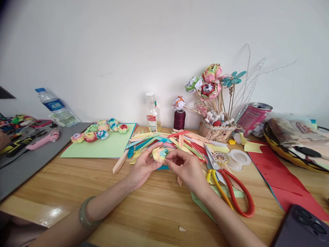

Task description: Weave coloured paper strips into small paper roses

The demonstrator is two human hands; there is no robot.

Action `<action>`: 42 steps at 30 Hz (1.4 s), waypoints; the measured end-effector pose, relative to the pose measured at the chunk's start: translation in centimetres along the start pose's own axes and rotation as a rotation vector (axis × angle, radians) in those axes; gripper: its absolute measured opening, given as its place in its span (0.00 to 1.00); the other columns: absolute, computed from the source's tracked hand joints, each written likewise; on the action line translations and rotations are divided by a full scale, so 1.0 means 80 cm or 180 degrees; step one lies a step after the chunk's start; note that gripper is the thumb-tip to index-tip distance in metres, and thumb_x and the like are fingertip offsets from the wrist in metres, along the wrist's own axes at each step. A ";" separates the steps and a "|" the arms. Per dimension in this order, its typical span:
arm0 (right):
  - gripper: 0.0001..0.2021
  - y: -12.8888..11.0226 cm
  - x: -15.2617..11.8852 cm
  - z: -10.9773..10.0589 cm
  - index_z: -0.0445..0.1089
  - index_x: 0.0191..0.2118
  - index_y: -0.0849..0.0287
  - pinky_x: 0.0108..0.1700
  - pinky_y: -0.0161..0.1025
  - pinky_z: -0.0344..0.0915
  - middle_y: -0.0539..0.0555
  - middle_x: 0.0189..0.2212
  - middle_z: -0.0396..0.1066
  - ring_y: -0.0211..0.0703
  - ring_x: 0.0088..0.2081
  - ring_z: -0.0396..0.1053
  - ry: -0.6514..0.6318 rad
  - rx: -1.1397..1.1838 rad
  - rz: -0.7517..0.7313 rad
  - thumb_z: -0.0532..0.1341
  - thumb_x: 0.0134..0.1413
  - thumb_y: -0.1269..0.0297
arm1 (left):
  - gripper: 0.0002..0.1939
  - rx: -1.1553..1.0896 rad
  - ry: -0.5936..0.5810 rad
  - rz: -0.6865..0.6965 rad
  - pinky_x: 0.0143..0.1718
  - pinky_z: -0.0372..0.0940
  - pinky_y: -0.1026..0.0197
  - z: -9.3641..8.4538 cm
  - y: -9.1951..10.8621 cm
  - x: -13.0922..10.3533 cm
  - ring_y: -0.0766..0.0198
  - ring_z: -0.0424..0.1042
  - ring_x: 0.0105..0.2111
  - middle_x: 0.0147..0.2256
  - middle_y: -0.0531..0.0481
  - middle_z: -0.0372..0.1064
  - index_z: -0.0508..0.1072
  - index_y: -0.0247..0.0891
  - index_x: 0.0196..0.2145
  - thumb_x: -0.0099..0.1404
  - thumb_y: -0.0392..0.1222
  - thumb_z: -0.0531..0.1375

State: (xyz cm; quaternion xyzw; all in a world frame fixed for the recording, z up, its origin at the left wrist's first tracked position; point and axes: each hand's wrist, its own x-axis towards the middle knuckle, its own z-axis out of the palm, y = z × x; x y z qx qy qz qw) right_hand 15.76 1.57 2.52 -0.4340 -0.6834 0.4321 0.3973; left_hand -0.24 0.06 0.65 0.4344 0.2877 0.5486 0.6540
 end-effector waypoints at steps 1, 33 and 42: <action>0.07 0.001 -0.001 0.000 0.66 0.29 0.59 0.29 0.36 0.62 0.51 0.24 0.67 0.39 0.27 0.64 0.0014 -0.0101 -0.0049 0.60 0.48 0.60 | 0.27 0.0028 -0.0003 0.0015 0.49 0.57 0.59 0.000 0.000 0.000 0.58 0.60 0.51 0.50 0.48 0.63 0.66 0.43 0.49 0.51 0.33 0.64; 0.14 -0.002 0.007 -0.014 0.73 0.28 0.62 0.32 0.35 0.62 0.52 0.26 0.73 0.40 0.28 0.68 -0.0410 -0.0180 0.0564 0.60 0.46 0.55 | 0.29 0.1748 0.0281 0.0242 0.54 0.58 0.53 -0.006 -0.007 0.000 0.55 0.60 0.54 0.55 0.48 0.60 0.61 0.46 0.55 0.55 0.45 0.61; 0.11 -0.007 0.003 -0.005 0.71 0.29 0.62 0.31 0.35 0.63 0.52 0.26 0.72 0.42 0.29 0.68 -0.0215 -0.0289 0.0459 0.56 0.47 0.59 | 0.28 0.1350 0.0190 -0.0066 0.51 0.62 0.52 -0.001 0.000 -0.001 0.54 0.65 0.50 0.51 0.46 0.65 0.60 0.41 0.55 0.58 0.46 0.58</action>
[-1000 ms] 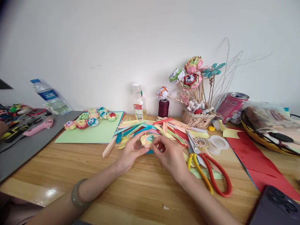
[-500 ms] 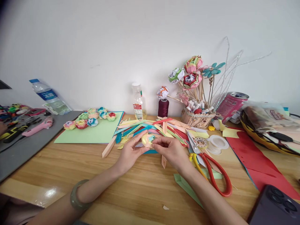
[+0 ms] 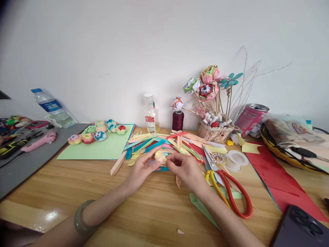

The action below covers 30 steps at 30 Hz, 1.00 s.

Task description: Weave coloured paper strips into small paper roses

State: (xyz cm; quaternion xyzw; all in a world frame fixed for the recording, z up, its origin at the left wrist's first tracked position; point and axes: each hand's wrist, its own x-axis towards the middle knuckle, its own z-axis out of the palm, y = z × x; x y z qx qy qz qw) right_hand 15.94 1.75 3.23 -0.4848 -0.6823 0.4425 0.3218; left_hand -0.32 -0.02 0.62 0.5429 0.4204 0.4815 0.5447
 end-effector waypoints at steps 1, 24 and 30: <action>0.11 0.001 -0.001 0.001 0.71 0.29 0.62 0.32 0.36 0.63 0.53 0.26 0.72 0.42 0.29 0.69 0.0036 -0.0036 -0.0049 0.56 0.47 0.60 | 0.28 -0.0019 0.0006 -0.0009 0.51 0.62 0.52 0.000 0.000 0.000 0.54 0.65 0.50 0.51 0.46 0.65 0.61 0.41 0.55 0.58 0.46 0.59; 0.17 -0.014 -0.003 -0.008 0.72 0.26 0.60 0.32 0.36 0.61 0.48 0.14 0.67 0.36 0.20 0.63 -0.0335 0.0816 0.0303 0.61 0.45 0.50 | 0.32 -0.0390 -0.0054 0.0056 0.49 0.63 0.51 -0.001 -0.003 0.002 0.53 0.68 0.47 0.49 0.46 0.68 0.56 0.42 0.58 0.57 0.44 0.60; 0.16 -0.012 -0.001 -0.004 0.72 0.27 0.61 0.30 0.35 0.61 0.50 0.20 0.71 0.35 0.21 0.64 -0.0182 0.0864 0.0410 0.64 0.40 0.50 | 0.30 -0.0344 -0.0045 0.0175 0.51 0.62 0.51 -0.001 -0.004 0.001 0.53 0.64 0.52 0.54 0.47 0.62 0.58 0.43 0.56 0.57 0.43 0.60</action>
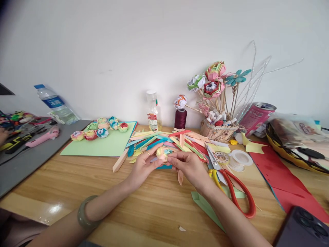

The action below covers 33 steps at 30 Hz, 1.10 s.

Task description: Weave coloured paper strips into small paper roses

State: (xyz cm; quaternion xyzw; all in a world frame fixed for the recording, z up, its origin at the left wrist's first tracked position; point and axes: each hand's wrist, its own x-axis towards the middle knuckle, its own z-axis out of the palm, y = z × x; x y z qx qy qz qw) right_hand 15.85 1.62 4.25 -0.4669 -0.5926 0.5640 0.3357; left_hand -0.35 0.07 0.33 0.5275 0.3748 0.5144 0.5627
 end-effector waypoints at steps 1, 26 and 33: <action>0.16 -0.001 0.000 0.001 0.72 0.26 0.60 0.30 0.35 0.61 0.49 0.18 0.70 0.35 0.20 0.63 -0.0014 -0.0028 -0.0006 0.64 0.41 0.50 | 0.30 0.0002 -0.0005 0.0007 0.51 0.62 0.51 0.000 0.000 0.000 0.53 0.64 0.52 0.54 0.47 0.62 0.58 0.43 0.56 0.57 0.43 0.60; 0.13 0.007 0.000 -0.001 0.72 0.26 0.61 0.28 0.34 0.61 0.50 0.21 0.70 0.38 0.24 0.65 0.0142 -0.0614 -0.0381 0.61 0.45 0.54 | 0.26 0.0308 0.0005 0.0152 0.56 0.57 0.51 -0.002 -0.003 0.000 0.54 0.56 0.57 0.59 0.49 0.53 0.61 0.45 0.55 0.59 0.43 0.58; 0.15 0.009 -0.001 -0.003 0.72 0.32 0.62 0.26 0.35 0.60 0.47 0.11 0.65 0.37 0.17 0.64 -0.0155 -0.0597 -0.0342 0.59 0.49 0.53 | 0.25 0.0296 -0.0070 0.0204 0.55 0.58 0.51 -0.003 -0.002 0.002 0.53 0.55 0.57 0.58 0.49 0.56 0.63 0.44 0.54 0.58 0.43 0.58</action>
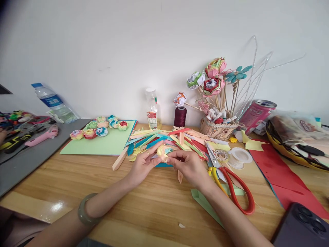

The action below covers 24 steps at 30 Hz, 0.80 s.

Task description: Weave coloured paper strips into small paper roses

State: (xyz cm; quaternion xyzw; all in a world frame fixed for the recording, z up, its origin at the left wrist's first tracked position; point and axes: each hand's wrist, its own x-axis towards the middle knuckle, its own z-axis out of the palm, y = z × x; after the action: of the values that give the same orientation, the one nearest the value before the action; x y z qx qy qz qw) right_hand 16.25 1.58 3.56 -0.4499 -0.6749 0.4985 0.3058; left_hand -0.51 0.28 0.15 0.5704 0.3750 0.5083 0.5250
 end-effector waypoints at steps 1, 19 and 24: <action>0.15 0.000 0.000 0.000 0.72 0.33 0.62 0.26 0.35 0.60 0.46 0.11 0.65 0.38 0.17 0.64 -0.0013 -0.0068 -0.0034 0.59 0.50 0.53 | 0.25 0.0016 -0.0010 0.0004 0.54 0.59 0.51 -0.001 -0.001 0.000 0.53 0.56 0.57 0.58 0.49 0.55 0.62 0.44 0.54 0.58 0.43 0.58; 0.12 0.016 0.004 0.006 0.68 0.24 0.60 0.18 0.32 0.55 0.48 0.14 0.65 0.34 0.14 0.61 0.0244 -0.0059 -0.0044 0.60 0.47 0.56 | 0.25 0.0235 -0.0248 0.0072 0.52 0.61 0.53 -0.002 0.001 0.000 0.53 0.53 0.58 0.59 0.49 0.53 0.62 0.45 0.54 0.58 0.42 0.58; 0.13 0.009 0.002 0.004 0.70 0.26 0.61 0.22 0.32 0.59 0.49 0.17 0.67 0.36 0.18 0.65 0.0208 -0.0126 -0.0295 0.61 0.47 0.55 | 0.26 0.0135 -0.0157 0.0006 0.54 0.59 0.54 -0.001 0.003 0.002 0.54 0.54 0.58 0.58 0.48 0.54 0.61 0.43 0.55 0.58 0.42 0.58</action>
State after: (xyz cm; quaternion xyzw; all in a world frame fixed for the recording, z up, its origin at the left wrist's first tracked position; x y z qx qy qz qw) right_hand 16.16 1.69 2.76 -0.4402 -0.6944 0.4555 0.3414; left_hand -0.60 0.38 0.38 0.5941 0.3722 0.4865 0.5214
